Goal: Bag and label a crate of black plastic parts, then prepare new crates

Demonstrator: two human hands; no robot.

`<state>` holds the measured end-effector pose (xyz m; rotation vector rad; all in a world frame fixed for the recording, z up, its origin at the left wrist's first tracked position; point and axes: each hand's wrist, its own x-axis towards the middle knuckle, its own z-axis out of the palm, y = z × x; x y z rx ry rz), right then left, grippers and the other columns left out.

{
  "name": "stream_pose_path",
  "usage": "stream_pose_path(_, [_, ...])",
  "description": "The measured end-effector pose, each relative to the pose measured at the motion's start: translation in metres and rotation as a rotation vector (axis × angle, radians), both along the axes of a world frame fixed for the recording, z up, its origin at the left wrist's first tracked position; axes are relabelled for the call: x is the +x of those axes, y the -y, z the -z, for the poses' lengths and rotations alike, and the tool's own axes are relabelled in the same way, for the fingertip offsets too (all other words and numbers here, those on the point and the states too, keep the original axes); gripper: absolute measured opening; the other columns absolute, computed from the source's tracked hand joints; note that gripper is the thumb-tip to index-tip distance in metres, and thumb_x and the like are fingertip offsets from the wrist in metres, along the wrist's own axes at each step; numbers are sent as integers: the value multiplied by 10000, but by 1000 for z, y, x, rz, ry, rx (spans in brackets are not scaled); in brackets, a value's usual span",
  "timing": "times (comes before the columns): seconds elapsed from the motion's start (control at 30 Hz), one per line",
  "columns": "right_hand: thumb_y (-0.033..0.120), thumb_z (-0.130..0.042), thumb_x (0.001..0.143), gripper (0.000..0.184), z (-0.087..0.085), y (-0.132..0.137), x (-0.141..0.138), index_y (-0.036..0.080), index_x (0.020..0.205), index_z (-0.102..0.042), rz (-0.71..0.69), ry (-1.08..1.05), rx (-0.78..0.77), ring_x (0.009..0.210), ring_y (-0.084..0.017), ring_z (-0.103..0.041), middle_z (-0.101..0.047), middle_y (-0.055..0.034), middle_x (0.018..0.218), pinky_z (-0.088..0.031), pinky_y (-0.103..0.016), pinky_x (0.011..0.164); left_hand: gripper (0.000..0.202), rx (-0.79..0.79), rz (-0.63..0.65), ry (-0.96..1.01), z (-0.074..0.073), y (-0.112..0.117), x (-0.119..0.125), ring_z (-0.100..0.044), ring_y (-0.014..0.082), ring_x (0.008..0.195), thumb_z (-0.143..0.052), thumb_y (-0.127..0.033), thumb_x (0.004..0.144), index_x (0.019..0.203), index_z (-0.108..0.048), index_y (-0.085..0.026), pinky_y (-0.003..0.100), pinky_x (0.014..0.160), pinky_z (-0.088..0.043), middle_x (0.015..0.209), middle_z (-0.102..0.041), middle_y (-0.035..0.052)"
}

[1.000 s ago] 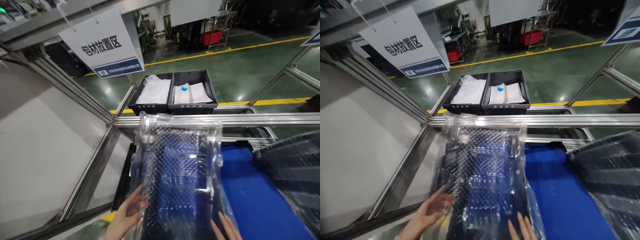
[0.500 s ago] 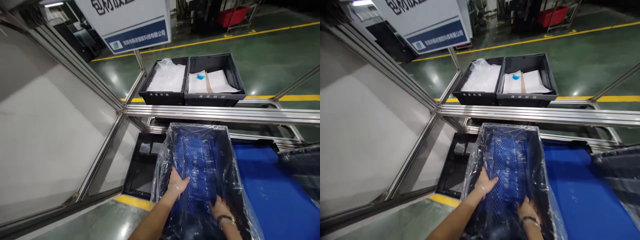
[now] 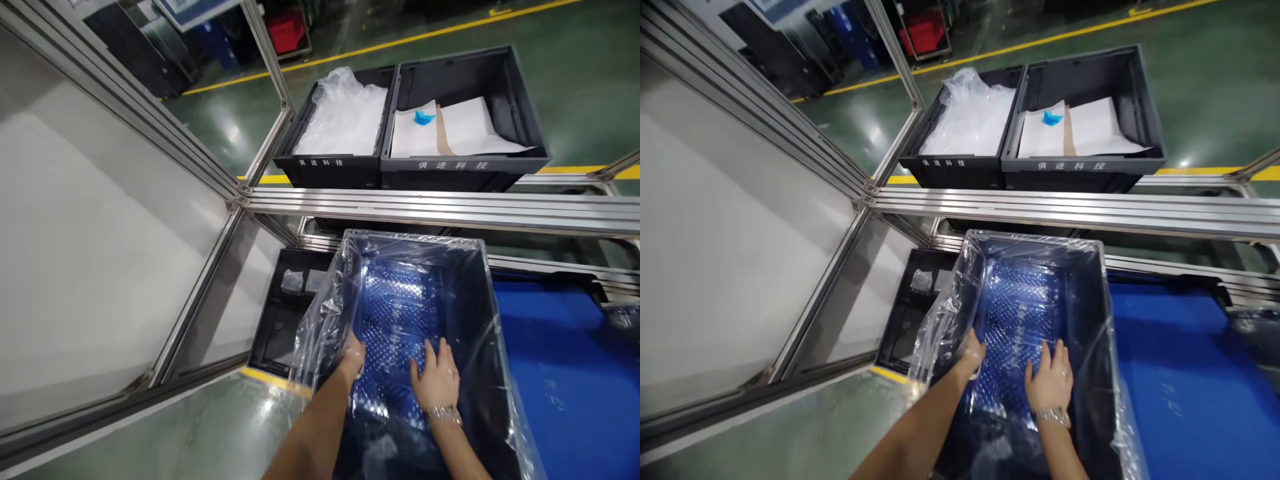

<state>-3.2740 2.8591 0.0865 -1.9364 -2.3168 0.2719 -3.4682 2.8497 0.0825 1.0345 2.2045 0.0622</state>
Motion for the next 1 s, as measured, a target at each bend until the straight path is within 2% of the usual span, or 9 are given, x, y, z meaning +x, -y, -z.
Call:
stream_pose_path(0.13, [377, -364, 867, 653, 60, -10, 6, 65, 1431, -258, -6, 108, -159, 1404, -327, -95, -140, -201, 1519, -159, -503, 1107, 724, -77, -143, -100, 28, 4, 6, -203, 402, 1384, -469, -224, 841, 1397, -159, 120, 497, 1138, -193, 1460, -192, 366])
stream_pose_path(0.27, [330, -410, 828, 723, 104, -21, 3, 14, 1440, -191, 38, 133, -306, 1389, -326, -140, -222, -234, 1481, -169, -520, 1088, 704, 122, 92, -156, 39, 32, 39, 61, 290, 1433, -379, -169, 845, 1469, -83, -34, 474, 1185, -22, 1561, 28, 166])
stream_pose_path(0.33, [362, -409, 841, 731, 106, -25, -1, 13, 1442, -183, 62, 146, -308, 1385, -341, -134, -173, -242, 1493, -174, -524, 1081, 751, 145, 181, -145, 52, 42, 44, 82, 287, 1431, -436, -132, 786, 1462, -127, -18, 476, 1185, -11, 1561, 12, 167])
stream_pose_path(0.5, [491, -354, 888, 714, 89, -16, 4, 106, 1463, -178, 52, 138, -194, 1409, -311, -38, 25, -164, 1548, -127, -473, 1117, 870, 4, 123, -64, 101, 36, 27, 15, 332, 1432, -626, -195, 653, 1419, -266, 4, 470, 1176, -58, 1550, -26, 210])
stream_pose_path(0.6, [440, -411, 867, 757, 97, -9, 13, 48, 1461, -152, 67, 130, -285, 1414, -308, 54, -10, -194, 1542, -62, -509, 1124, 839, 19, 108, -78, 107, 26, 26, 33, 342, 1431, -657, -272, 656, 1392, -340, -21, 475, 1174, -67, 1553, -3, 204])
stream_pose_path(0.7, [389, -490, 821, 812, 115, -16, 15, 26, 1460, -144, 75, 99, -423, 1411, -306, 99, -28, -198, 1542, -34, -535, 1121, 724, 74, 106, -9, 72, 23, 36, -97, 334, 1430, -611, -281, 722, 1365, -391, -30, 443, 1163, -192, 1542, -134, 213])
stream_pose_path(0.8, [380, -541, 789, 809, 110, -29, 13, 34, 1445, -220, 105, 55, -466, 1414, -339, -27, -107, -212, 1530, -133, -557, 1107, 539, 339, 161, 105, 3, 43, 41, -281, 282, 1387, -517, -249, 815, 1330, -451, -102, 419, 1138, -284, 1483, -337, 164])
stream_pose_path(0.9, [407, -475, 847, 605, 56, -26, 22, 72, 1349, -427, 112, -8, -500, 1332, -294, -332, -350, -199, 1446, -321, -467, 1063, 567, 682, 52, -55, -58, 101, 28, -263, 280, 1393, -562, -227, 815, 1360, -406, -248, 515, 1155, -199, 1517, -287, 72])
stream_pose_path(1.0, [371, -432, 892, 419, -26, 11, 53, 172, 1247, -534, 14, -306, -324, 1260, -191, -437, -466, -101, 1382, -355, -351, 1068, 650, 598, -372, 31, -73, 178, 4, -287, 301, 1381, -622, -382, 789, 1377, -390, -230, 513, 1156, -192, 1488, -346, 92])
